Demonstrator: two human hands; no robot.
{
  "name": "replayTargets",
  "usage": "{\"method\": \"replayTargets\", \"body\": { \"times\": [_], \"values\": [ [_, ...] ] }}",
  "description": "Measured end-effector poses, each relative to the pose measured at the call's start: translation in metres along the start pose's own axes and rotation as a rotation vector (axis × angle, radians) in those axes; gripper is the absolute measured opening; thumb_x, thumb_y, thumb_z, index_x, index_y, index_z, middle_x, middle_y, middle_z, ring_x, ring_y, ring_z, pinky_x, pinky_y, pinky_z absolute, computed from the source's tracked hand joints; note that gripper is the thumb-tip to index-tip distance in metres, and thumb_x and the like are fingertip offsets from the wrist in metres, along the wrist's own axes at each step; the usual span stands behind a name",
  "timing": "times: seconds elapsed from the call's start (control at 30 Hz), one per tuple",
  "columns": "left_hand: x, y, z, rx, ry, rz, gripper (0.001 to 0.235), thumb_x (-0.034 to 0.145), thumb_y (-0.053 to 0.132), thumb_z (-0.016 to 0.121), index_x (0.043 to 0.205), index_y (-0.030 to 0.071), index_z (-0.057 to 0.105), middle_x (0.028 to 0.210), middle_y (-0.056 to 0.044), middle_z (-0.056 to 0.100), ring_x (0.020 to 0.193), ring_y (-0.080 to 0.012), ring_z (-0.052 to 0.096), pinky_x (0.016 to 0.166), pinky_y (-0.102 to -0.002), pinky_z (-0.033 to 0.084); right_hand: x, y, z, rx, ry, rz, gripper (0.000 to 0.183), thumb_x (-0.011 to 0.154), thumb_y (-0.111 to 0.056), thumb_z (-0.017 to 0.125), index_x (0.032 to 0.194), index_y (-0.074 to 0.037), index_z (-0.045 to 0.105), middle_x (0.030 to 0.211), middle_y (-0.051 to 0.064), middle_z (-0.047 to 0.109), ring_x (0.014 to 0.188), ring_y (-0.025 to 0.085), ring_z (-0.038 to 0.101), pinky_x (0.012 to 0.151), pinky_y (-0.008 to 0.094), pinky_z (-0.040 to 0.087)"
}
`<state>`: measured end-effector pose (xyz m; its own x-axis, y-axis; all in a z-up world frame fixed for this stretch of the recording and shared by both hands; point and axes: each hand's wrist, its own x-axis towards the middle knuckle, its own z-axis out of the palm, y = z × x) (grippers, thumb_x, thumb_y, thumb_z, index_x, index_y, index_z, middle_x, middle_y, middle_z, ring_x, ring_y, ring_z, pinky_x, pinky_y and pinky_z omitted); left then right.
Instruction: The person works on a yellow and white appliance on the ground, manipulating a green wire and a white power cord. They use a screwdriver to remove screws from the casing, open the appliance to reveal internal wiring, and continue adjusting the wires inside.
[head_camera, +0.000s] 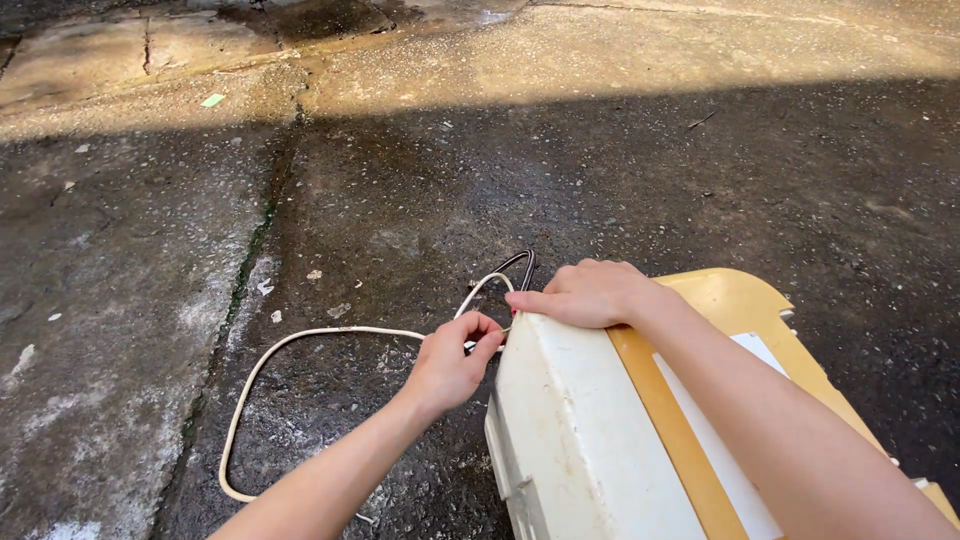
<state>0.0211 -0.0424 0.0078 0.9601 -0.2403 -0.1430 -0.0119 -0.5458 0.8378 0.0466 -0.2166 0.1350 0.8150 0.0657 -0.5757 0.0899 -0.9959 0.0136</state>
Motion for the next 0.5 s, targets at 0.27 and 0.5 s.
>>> {"method": "replayTargets", "body": {
  "times": [0.27,0.5],
  "values": [
    [-0.050,-0.001,0.008,-0.163,0.126,-0.012,0.017,0.091,0.037,0.062,0.091,0.024,0.073,0.082,0.010,0.078,0.072,-0.0084,0.064,0.074,-0.028,0.049,-0.051,-0.022,0.004,-0.144,0.052,0.067,0.077,0.075,-0.089,0.036,0.115,-0.037,0.077,0.119,0.012,0.072,0.119,0.037,0.065,0.099,0.050,0.048],
    [-0.114,-0.004,0.019,-0.157,0.106,-0.068,0.018,0.082,0.051,0.071,0.084,0.034,0.080,0.064,0.014,0.078,0.058,-0.0081,0.057,0.063,-0.022,0.049,-0.113,-0.012,0.044,-0.227,0.138,0.069,0.061,0.068,-0.086,0.065,0.112,-0.044,0.071,0.102,0.001,0.075,0.100,0.035,0.069,0.081,0.050,0.053]
  ]
}}
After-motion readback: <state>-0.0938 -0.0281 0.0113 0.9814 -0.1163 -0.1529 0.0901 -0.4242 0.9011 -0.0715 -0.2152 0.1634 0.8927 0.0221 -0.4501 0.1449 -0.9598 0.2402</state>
